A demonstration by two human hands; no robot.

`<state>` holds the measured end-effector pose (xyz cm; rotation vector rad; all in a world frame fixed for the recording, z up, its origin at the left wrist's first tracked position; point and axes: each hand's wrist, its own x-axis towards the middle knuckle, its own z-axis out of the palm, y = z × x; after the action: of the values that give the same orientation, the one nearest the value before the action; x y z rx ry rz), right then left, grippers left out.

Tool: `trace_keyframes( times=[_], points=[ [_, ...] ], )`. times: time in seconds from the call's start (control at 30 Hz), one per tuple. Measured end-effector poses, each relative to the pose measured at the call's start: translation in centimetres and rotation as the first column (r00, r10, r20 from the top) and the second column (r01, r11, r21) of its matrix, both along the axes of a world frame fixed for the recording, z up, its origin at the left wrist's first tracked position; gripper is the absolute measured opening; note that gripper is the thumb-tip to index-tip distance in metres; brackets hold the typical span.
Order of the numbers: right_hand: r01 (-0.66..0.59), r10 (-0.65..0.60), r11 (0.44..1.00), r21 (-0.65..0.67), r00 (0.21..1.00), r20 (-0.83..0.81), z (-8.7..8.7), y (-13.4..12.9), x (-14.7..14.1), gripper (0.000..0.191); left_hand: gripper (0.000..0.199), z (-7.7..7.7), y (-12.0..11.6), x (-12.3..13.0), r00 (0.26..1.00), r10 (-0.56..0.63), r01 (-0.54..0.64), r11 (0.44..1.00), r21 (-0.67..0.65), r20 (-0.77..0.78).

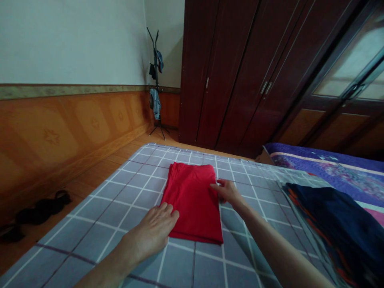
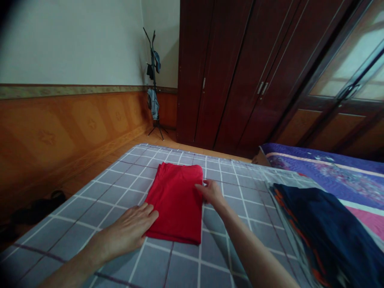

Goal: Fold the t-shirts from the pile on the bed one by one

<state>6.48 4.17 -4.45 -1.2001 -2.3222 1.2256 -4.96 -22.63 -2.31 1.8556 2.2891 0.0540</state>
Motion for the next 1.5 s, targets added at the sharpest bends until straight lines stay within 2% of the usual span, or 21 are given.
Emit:
trace_keyframes(
  times=[0.1, 0.23, 0.33, 0.4, 0.47, 0.53, 0.57, 0.6, 0.63, 0.67, 0.73, 0.8, 0.87, 0.93, 1.03, 1.1, 1.17, 1.2, 1.3, 1.37, 1.5],
  points=[
    [0.027, -0.028, 0.998, -0.057, 1.0, -0.009, 0.4, 0.3, -2.5, 0.035, 0.052, -0.2, 0.7, 0.6, 0.999, 0.028, -0.029, 0.999, -0.024, -0.034],
    [0.053, -0.06, 0.995, -0.085, 0.995, -0.085, 2.9, 1.4, -2.2, 0.025, 0.045, 2.1, 2.3, 2.0, 0.999, -0.04, 0.04, 0.999, 0.021, 0.0],
    [0.1, -0.107, 0.993, -0.061, 0.985, -0.137, 5.3, 3.9, 0.9, 0.034, 0.036, 4.1, 4.0, 5.1, 0.988, -0.147, 0.14, 0.981, 0.134, 0.043],
    [0.146, -0.15, 0.988, -0.042, 0.98, -0.128, 6.0, 5.8, 3.9, 0.042, 0.029, 4.6, 5.2, 7.7, 0.966, -0.244, 0.229, 0.96, 0.164, 0.081],
    [0.192, -0.193, 0.981, -0.022, 0.979, -0.067, 5.7, 7.3, 7.3, 0.05, 0.02, 4.5, 6.7, 9.8, 0.928, -0.347, 0.327, 0.933, 0.151, 0.136],
    [0.224, -0.224, 0.974, 0.004, 0.974, 0.015, 4.7, 8.0, 10.8, 0.055, 0.015, 3.9, 8.4, 10.4, 0.895, -0.398, 0.37, 0.915, 0.163, 0.2],
    [0.231, -0.232, 0.973, 0.017, 0.972, 0.047, 4.0, 8.0, 12.4, 0.055, 0.014, 3.6, 9.3, 10.0, 0.9, -0.367, 0.328, 0.926, 0.189, 0.234],
    [0.233, -0.234, 0.972, 0.028, 0.97, 0.069, 3.4, 7.8, 13.9, 0.054, 0.012, 3.3, 10.4, 9.1, 0.92, -0.289, 0.234, 0.947, 0.221, 0.265],
    [0.227, -0.229, 0.973, 0.032, 0.97, 0.086, 2.7, 7.4, 15.2, 0.053, 0.011, 2.9, 11.5, 7.9, 0.939, -0.178, 0.104, 0.962, 0.253, 0.293],
    [0.205, -0.206, 0.978, 0.028, 0.973, 0.103, 2.2, 6.8, 16.3, 0.051, 0.01, 2.6, 12.5, 6.5, 0.948, -0.011, -0.078, 0.961, 0.265, 0.319],
    [0.117, -0.12, 0.993, 0.028, 0.985, 0.127, 1.2, 5.5, 17.9, 0.048, 0.018, 1.8, 14.5, 3.5, 0.927, 0.215, -0.304, 0.911, 0.279, 0.309],
    [0.017, -0.032, 0.995, 0.098, 0.988, 0.15, 0.5, 4.1, 18.8, 0.047, 0.022, 0.9, 15.8, 1.1, 0.882, 0.368, -0.448, 0.849, 0.28, 0.294],
    [-0.036, -0.005, 0.973, 0.228, 0.984, 0.176, -0.1, 2.9, 19.3, 0.048, 0.025, -0.1, 16.5, -0.1, 0.836, 0.467, -0.539, 0.797, 0.272, 0.288],
    [-0.045, -0.028, 0.942, 0.332, 0.977, 0.211, -0.6, 2.2, 19.5, 0.049, 0.03, -1.0, 16.8, -0.2, 0.797, 0.529, -0.599, 0.756, 0.265, 0.291],
    [-0.061, -0.047, 0.91, 0.411, 0.968, 0.248, -1.5, 1.9, 19.6, 0.047, 0.035, -2.0, 17.2, 0.4, 0.758, 0.579, -0.649, 0.714, 0.263, 0.298],
    [-0.085, -0.043, 0.887, 0.454, 0.964, 0.264, -2.0, 1.8, 19.9, 0.043, 0.031, -2.3, 17.5, 0.6, 0.746, 0.595, -0.664, 0.7, 0.262, 0.3],
    [-0.105, -0.034, 0.84, 0.533, 0.969, 0.245, -2.2, 1.5, 20.1, 0.039, 0.025, -2.4, 17.8, 0.5, 0.735, 0.606, -0.676, 0.69, 0.259, 0.303],
    [-0.115, -0.015, 0.797, 0.593, 0.978, 0.209, -2.2, 1.1, 20.1, 0.036, 0.023, -2.4, 17.9, 0.4, 0.732, 0.61, -0.68, 0.687, 0.257, 0.305],
    [-0.127, 0.168, 0.59, 0.797, 0.985, 0.032, -1.5, -0.9, 19.7, 0.03, 0.022, -2.5, 17.9, 0.0, 0.735, 0.599, -0.675, 0.693, 0.254, 0.319],
    [-0.148, 0.351, 0.484, 0.863, 0.936, -0.036, -0.9, -2.9, 18.8, 0.031, 0.022, -2.5, 17.9, -0.1, 0.744, 0.584, -0.664, 0.703, 0.256, 0.325],
    [-0.253, 0.598, 0.354, 0.9, 0.801, -0.01, -0.3, -7.0, 16.2, 0.029, 0.017, -2.8, 17.9, 0.0, 0.747, 0.579, -0.661, 0.702, 0.266, 0.326]
  ],
)
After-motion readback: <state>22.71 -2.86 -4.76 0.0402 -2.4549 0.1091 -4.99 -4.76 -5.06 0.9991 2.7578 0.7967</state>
